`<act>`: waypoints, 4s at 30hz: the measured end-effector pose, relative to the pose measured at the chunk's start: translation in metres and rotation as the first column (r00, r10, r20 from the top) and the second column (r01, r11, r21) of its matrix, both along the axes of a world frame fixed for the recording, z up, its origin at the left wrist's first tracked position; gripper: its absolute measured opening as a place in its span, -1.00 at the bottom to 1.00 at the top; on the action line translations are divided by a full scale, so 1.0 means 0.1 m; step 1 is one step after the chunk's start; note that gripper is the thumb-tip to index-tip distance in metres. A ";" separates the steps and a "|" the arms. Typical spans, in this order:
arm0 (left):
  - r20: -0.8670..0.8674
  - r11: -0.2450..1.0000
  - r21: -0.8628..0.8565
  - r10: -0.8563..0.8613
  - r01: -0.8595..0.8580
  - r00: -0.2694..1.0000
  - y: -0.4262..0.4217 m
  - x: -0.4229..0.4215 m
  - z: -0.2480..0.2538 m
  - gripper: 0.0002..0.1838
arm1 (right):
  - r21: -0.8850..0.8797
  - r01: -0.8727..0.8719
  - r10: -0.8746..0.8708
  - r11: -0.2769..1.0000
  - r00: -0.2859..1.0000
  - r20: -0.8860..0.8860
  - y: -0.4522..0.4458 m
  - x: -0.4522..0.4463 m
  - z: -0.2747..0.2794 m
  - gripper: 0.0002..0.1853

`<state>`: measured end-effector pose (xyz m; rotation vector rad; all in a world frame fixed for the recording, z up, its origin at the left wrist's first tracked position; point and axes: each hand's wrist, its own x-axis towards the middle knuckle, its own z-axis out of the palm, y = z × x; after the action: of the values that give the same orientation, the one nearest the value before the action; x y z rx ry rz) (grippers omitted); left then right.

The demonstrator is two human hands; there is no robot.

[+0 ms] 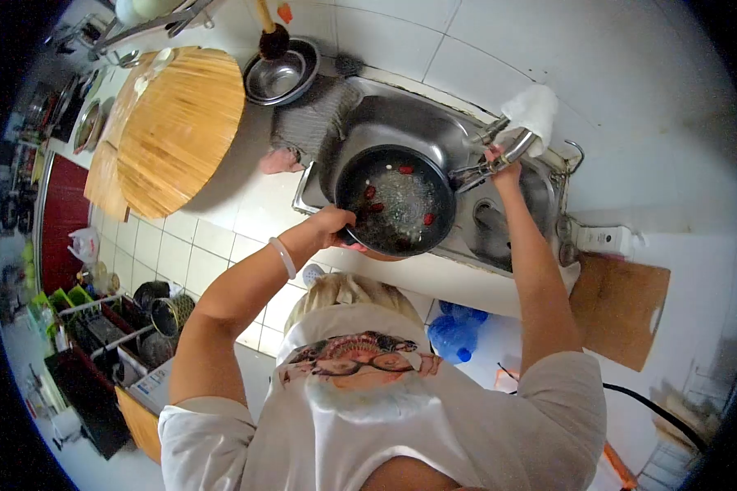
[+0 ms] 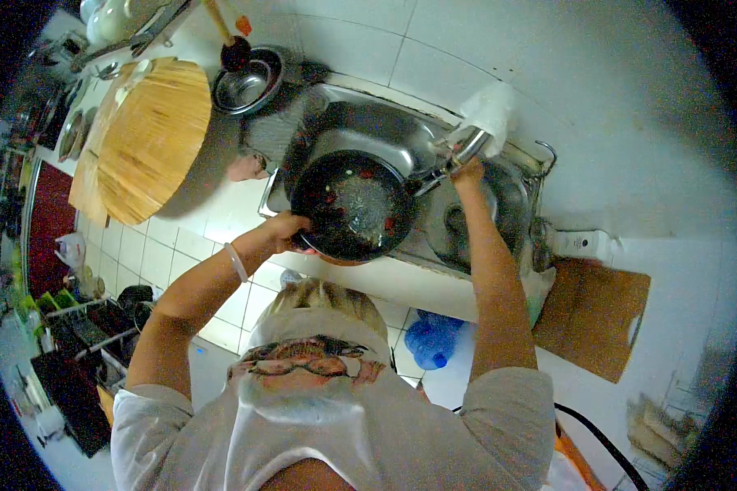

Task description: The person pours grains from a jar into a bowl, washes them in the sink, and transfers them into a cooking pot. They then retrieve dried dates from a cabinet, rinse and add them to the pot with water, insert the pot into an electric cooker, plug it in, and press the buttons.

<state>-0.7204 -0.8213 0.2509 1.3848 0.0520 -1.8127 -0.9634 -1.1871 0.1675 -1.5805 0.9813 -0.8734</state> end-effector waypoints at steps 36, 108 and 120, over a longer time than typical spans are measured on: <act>0.488 0.514 -0.136 0.779 -0.847 0.394 7.43 2.59 1.26 -0.63 | 0.406 -0.912 0.927 -0.052 -0.196 -0.321 7.63 6.33 1.53 -0.83; 0.860 0.388 -0.238 0.510 -0.890 -0.008 18.17 20.70 2.14 -0.64 | 0.225 -0.966 0.933 -0.130 -0.196 -0.300 18.53 24.71 2.92 -0.50; 0.935 0.478 -0.136 0.351 -0.868 0.047 18.58 21.40 0.72 -0.51 | 0.119 -0.962 0.645 -0.246 -0.254 -0.721 18.96 25.54 1.57 -0.50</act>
<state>1.4201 1.0372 0.3233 2.0668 0.5353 -0.0243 1.5902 0.7087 0.3241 -2.4699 -0.5929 0.7028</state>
